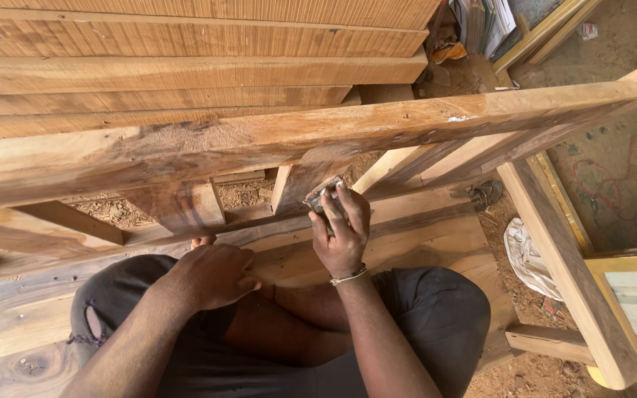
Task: The person sands the surface of a wooden headboard using a piece of sandpaper held by hand.
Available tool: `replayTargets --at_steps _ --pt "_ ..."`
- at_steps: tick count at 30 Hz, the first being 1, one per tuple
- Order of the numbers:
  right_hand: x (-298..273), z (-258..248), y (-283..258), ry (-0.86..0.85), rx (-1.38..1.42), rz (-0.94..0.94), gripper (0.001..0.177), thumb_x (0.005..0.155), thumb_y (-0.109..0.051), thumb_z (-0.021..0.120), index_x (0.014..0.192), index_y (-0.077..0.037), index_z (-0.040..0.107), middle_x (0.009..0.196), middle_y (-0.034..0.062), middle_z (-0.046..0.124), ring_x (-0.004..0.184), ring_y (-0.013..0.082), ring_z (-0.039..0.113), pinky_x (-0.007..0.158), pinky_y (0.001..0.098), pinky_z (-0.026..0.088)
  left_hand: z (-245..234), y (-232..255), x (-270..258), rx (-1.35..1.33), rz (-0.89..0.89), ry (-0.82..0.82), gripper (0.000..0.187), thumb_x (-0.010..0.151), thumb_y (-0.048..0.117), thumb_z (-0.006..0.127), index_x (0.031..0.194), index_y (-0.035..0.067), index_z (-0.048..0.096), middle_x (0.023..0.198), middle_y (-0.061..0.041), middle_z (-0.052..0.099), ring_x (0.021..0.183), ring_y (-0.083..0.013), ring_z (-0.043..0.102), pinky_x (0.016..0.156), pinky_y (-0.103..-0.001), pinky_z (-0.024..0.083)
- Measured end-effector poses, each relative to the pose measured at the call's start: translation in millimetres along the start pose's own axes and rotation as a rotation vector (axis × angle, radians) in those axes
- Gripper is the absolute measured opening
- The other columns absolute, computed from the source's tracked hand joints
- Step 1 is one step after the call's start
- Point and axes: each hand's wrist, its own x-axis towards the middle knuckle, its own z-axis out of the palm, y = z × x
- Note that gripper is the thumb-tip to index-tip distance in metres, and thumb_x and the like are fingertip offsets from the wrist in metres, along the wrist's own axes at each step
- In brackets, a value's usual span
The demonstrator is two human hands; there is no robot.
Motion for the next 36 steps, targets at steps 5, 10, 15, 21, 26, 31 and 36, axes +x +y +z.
replayTargets --at_steps 5,10,15,21,26,31,36 --pt "-18.2 16.9 0.7 -0.002 -0.005 0.112 0.044 0.089 -0.02 0.087 0.126 -0.004 0.071 0.14 0.0121 0.056 0.128 0.028 0.058 0.107 0.0391 0.057 -5.9 8.1 2.5 0.002 -0.01 -0.065 0.033 0.1 0.048 0.057 0.109 0.017 0.063 0.101 -0.003 0.071 0.11 -0.0199 0.067 0.127 -0.055 0.022" --pt "-23.6 15.7 -5.8 -0.026 -0.027 0.204 0.051 0.085 -0.02 0.088 0.128 -0.001 0.069 0.138 0.0154 0.059 0.127 0.0315 0.061 0.105 0.0407 0.058 -6.7 15.5 2.3 0.042 -0.043 -0.074 0.037 0.099 0.052 0.057 0.115 0.02 0.062 0.108 -0.002 0.069 0.115 -0.0195 0.065 0.123 -0.054 0.025" --pt "-24.5 8.9 -11.8 -0.05 -0.016 0.294 0.057 0.08 -0.023 0.091 0.128 -0.002 0.069 0.137 0.0157 0.058 0.122 0.0299 0.063 0.102 0.0393 0.058 0.4 15.4 -0.4 0.051 -0.08 -0.071 0.041 0.099 0.056 0.056 0.118 0.02 0.063 0.113 -0.004 0.069 0.12 -0.0211 0.062 0.123 -0.053 0.027" --pt "-25.4 -1.2 -10.6 -0.079 -0.077 0.355 0.058 0.077 -0.016 0.088 0.13 -0.005 0.065 0.136 0.0131 0.055 0.122 0.0315 0.062 0.101 0.0398 0.057 7.4 14.0 -4.7 0.019 -0.127 -0.001 0.041 0.096 0.058 0.06 0.118 0.023 0.064 0.12 -0.004 0.067 0.13 -0.0284 0.054 0.116 -0.05 0.038" --pt "-28.4 -21.1 -23.7 0.037 0.452 0.765 0.051 0.091 -0.021 0.076 0.138 -0.006 0.062 0.123 0.0161 0.063 0.099 0.0265 0.062 0.082 0.0386 0.056 16.3 7.3 -3.4 0.012 -0.048 0.061 0.04 0.093 0.053 0.063 0.117 0.02 0.066 0.117 -0.004 0.069 0.124 -0.0254 0.059 0.116 -0.048 0.038" --pt "-3.3 -46.4 -45.3 -0.012 1.472 1.038 0.059 0.091 -0.038 0.074 0.135 -0.003 0.054 0.119 0.0122 0.063 0.102 0.0255 0.066 0.08 0.0384 0.057 19.0 2.6 4.5 -0.027 -0.063 0.026 0.042 0.095 0.053 0.062 0.118 0.018 0.066 0.116 -0.005 0.07 0.121 -0.0235 0.064 0.115 -0.049 0.041" --pt "-7.3 -20.5 -41.0 -0.032 1.455 1.047 0.065 0.093 -0.04 0.073 0.14 0.001 0.052 0.123 0.0108 0.062 0.105 0.0218 0.064 0.083 0.0358 0.055 12.6 3.1 1.8 0.031 -0.069 0.037 0.043 0.094 0.054 0.064 0.12 0.021 0.063 0.126 -0.005 0.065 0.128 -0.0288 0.056 0.116 -0.057 0.036"
